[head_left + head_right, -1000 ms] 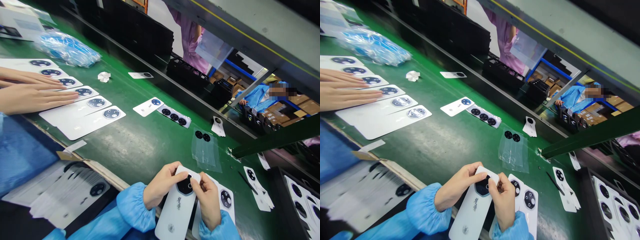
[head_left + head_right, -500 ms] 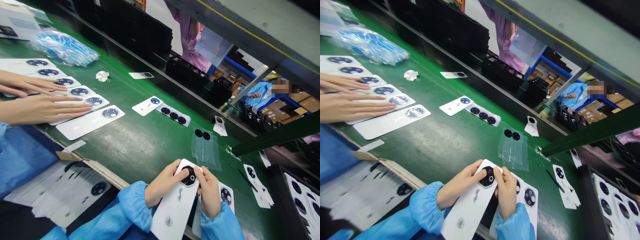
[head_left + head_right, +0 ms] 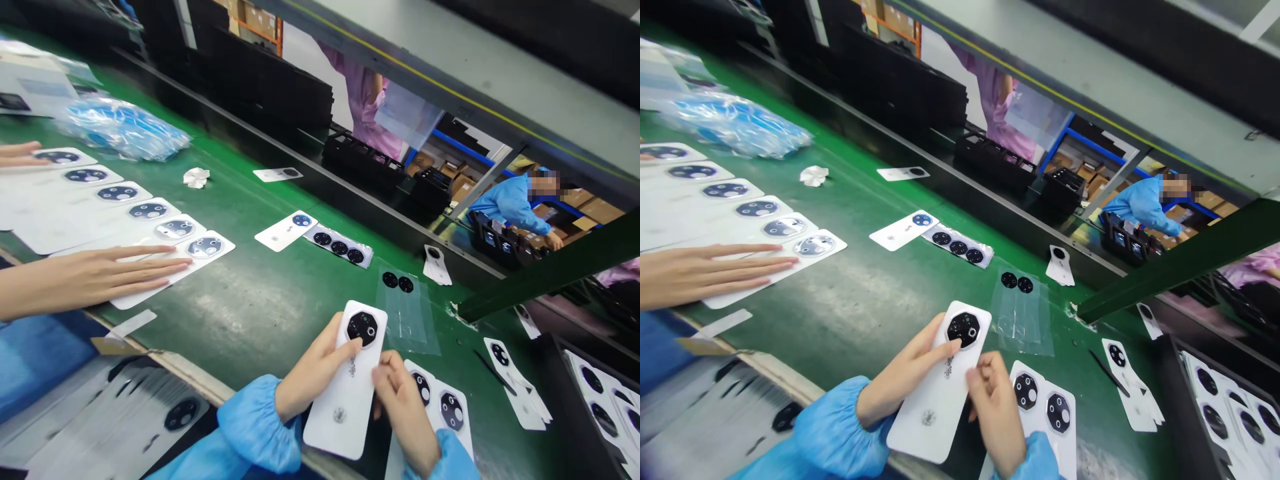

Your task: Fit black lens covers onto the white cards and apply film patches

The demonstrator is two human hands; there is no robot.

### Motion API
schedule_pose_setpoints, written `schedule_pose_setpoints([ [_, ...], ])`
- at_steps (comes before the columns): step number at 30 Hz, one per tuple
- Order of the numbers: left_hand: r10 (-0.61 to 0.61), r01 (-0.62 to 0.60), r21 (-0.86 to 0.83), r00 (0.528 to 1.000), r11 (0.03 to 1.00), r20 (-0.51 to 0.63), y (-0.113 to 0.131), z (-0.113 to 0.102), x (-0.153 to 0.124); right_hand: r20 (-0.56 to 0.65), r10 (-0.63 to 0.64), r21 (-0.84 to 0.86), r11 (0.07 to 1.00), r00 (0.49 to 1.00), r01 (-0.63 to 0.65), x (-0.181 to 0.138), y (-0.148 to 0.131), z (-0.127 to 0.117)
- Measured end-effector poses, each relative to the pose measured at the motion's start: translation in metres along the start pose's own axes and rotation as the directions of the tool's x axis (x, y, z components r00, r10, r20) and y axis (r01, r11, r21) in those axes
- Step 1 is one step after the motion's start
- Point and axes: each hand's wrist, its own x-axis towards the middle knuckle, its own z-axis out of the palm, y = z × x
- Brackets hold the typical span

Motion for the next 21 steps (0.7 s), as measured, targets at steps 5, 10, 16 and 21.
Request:
schedule_pose_setpoints([
  [5,0.077,-0.075,0.023,0.989,0.997,-0.123,0.016,-0.006,0.009,0.152,0.087,0.001,0.996,0.985,-0.088,-0.007,-0.002,0.005],
  [10,0.119,-0.115,0.084,0.992,0.990,-0.042,0.019,-0.007,0.006,0.040,0.037,-0.009,0.999,0.999,-0.037,0.009,-0.022,-0.001],
  [16,0.131,-0.111,0.359,0.991,0.927,-0.031,0.031,-0.014,0.029,0.038,-0.033,-0.033,0.999,0.999,0.035,0.027,-0.028,-0.012],
  [21,0.184,-0.086,0.506,0.972,0.858,-0.147,0.088,-0.032,0.125,-0.048,-0.086,-0.053,0.995,0.995,0.083,0.007,-0.010,-0.049],
])
